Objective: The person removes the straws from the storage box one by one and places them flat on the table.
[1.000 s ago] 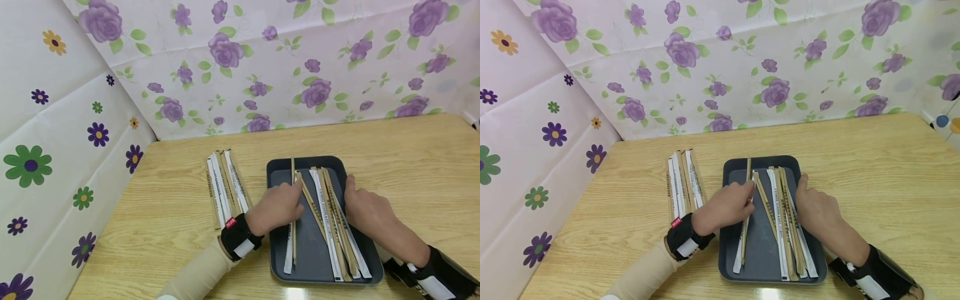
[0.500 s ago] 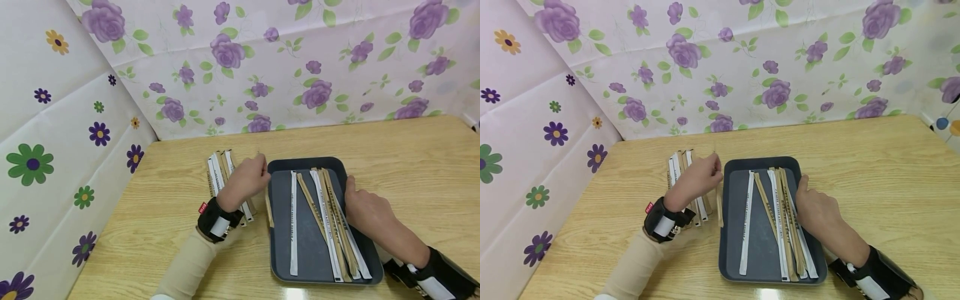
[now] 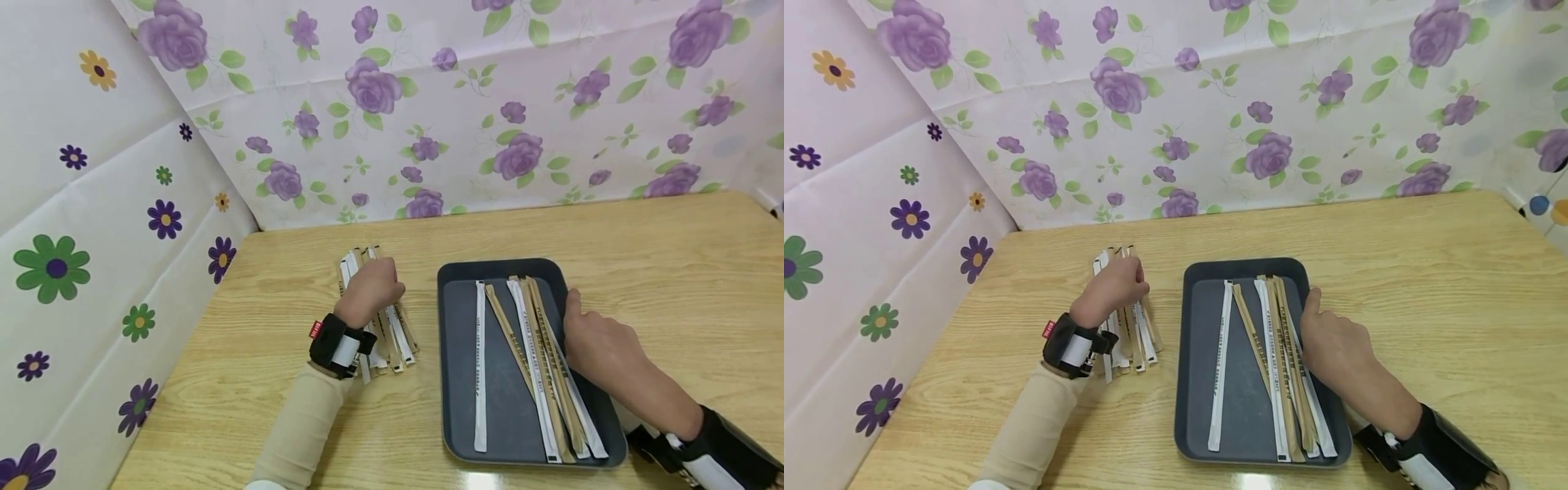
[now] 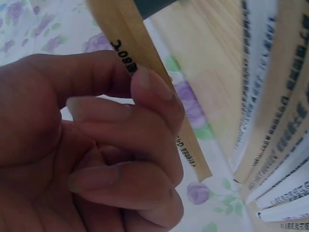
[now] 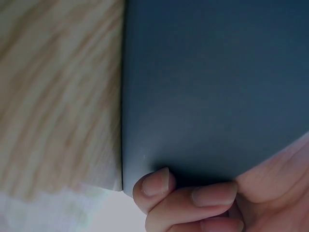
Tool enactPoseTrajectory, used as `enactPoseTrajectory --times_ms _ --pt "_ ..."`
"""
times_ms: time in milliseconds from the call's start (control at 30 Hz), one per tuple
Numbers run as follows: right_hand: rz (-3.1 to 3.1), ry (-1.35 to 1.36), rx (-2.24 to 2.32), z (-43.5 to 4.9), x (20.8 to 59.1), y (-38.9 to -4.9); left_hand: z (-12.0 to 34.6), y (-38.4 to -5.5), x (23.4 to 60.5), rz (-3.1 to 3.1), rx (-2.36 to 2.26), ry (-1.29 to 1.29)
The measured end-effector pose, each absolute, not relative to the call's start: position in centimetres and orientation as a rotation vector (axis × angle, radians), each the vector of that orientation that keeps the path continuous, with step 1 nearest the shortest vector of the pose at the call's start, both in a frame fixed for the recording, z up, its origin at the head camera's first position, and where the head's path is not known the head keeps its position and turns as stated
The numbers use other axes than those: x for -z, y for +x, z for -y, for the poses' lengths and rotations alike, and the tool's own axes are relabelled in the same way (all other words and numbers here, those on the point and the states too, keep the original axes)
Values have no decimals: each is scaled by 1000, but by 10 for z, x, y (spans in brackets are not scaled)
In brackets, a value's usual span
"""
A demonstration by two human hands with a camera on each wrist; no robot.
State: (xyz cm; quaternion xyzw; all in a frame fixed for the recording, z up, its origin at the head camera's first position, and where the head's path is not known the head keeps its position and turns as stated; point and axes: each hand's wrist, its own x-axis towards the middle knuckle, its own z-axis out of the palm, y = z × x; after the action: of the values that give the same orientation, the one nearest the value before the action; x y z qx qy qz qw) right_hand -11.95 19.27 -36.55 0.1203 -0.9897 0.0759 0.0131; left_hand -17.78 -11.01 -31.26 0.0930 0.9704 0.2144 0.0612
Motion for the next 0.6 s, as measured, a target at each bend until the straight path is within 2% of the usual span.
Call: enactPoseTrajectory --times_ms 600 --pt "3073 389 -238 -193 365 -120 109 -182 317 -2908 -466 130"
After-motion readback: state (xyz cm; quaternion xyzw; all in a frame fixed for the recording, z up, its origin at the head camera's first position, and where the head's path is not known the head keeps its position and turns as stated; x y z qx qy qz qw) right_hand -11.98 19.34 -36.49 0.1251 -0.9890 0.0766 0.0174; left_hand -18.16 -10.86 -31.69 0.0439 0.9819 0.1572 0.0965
